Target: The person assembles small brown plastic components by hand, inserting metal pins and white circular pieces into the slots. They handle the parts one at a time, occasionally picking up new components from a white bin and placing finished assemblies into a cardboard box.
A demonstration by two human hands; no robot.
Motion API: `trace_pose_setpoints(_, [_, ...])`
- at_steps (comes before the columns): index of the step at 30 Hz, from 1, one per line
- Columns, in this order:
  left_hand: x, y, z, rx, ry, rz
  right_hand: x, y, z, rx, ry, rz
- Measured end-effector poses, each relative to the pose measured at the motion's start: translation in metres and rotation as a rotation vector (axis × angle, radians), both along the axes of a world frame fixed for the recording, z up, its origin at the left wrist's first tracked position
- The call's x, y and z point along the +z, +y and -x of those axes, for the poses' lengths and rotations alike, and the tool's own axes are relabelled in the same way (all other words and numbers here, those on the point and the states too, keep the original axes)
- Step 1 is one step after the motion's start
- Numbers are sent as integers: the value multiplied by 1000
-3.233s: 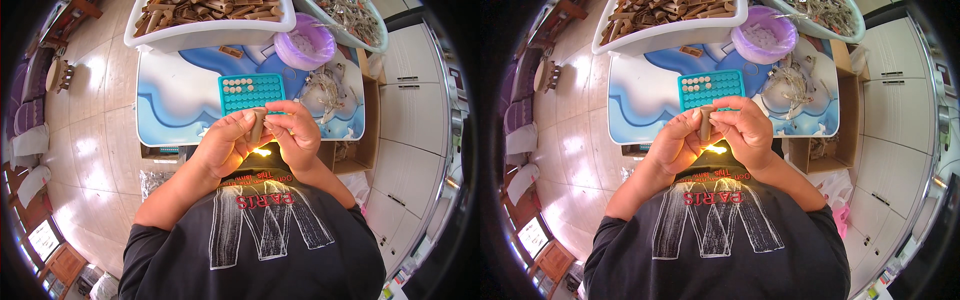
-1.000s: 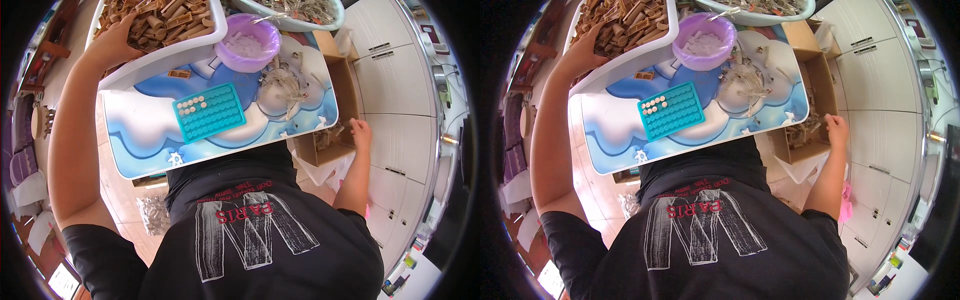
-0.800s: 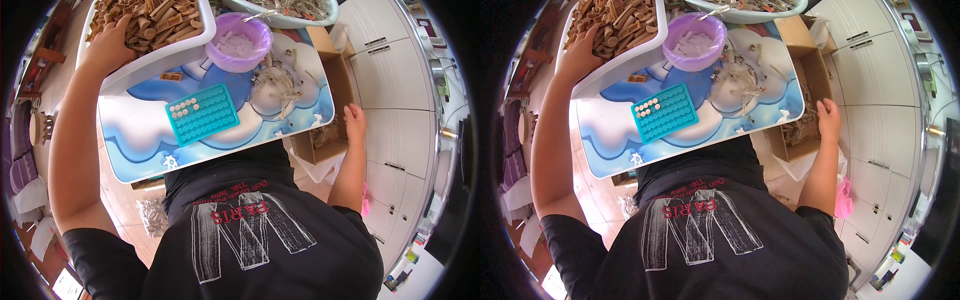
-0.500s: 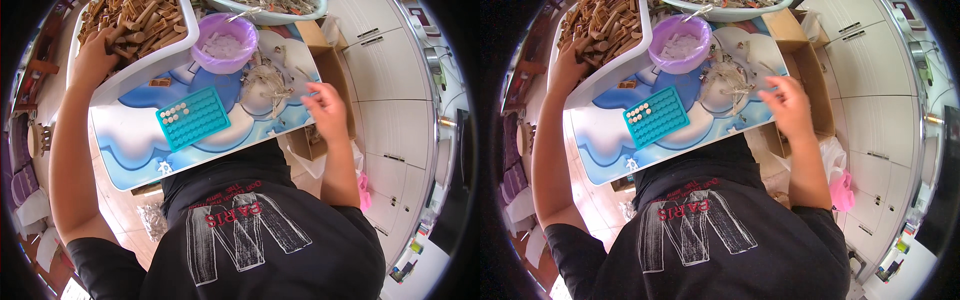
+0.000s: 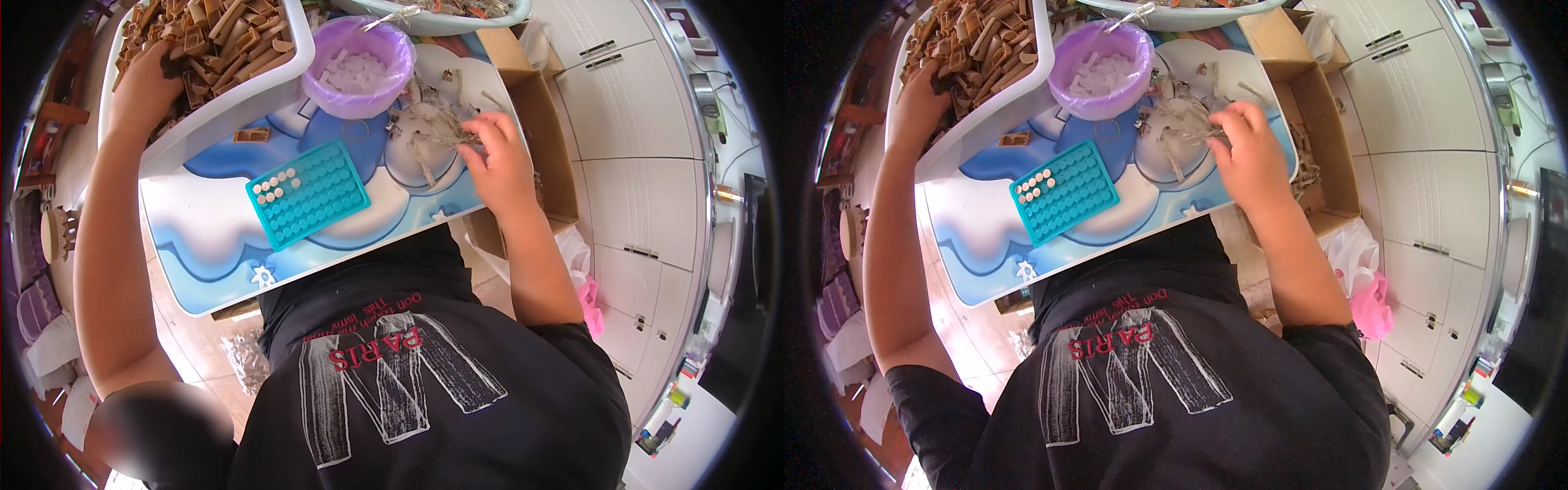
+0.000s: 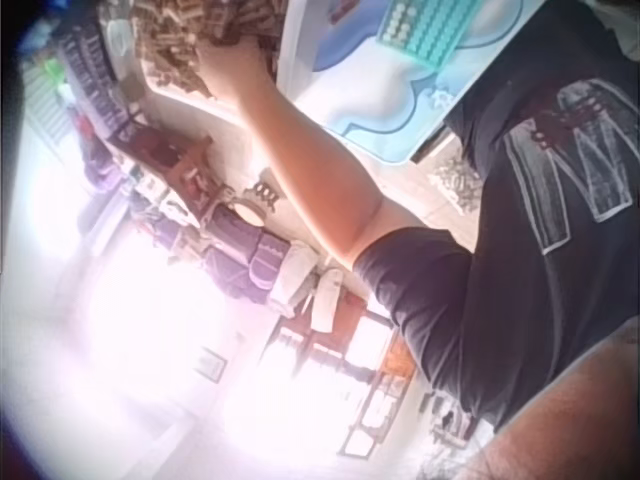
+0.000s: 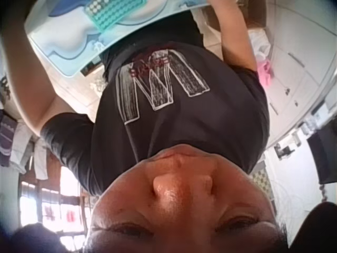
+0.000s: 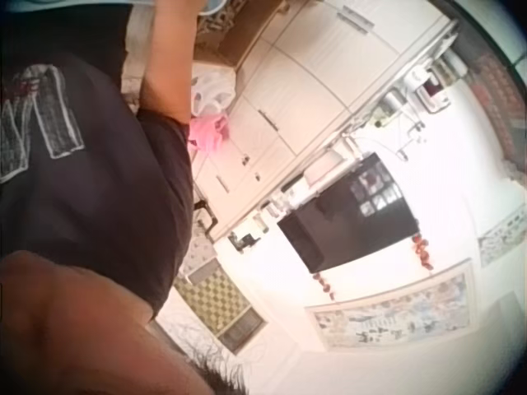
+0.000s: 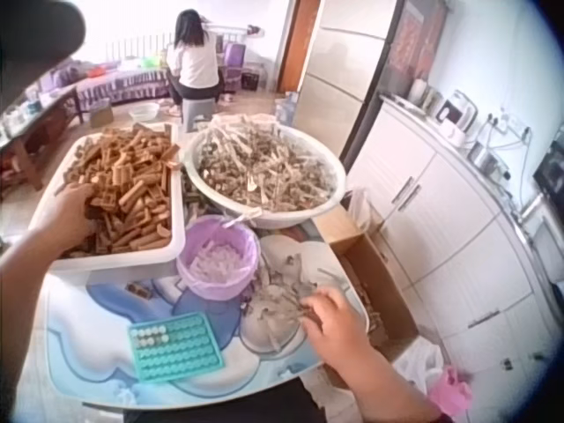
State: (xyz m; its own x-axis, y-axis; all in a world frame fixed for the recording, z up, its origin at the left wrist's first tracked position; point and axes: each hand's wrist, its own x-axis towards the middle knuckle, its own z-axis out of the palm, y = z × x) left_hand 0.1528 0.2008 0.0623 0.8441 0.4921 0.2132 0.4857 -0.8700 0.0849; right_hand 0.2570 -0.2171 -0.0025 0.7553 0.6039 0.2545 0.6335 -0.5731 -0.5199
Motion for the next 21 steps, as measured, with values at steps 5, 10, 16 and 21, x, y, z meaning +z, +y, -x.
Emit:
trace_pose_setpoints(5, [-3,36,3,139,-243,398,16,-2,1,-52,111,-57])
trace_pose_setpoints(10, [6,91,25,219,-741,1244,12,-29,-1,-84,256,-43])
trace_pose_setpoints(16, [48,85,99,-18,-1086,1634,-2,-49,-2,-95,156,163])
trace_pose_setpoints(21, [14,-7,165,-311,-1053,2239,0,-36,3,-145,226,19])
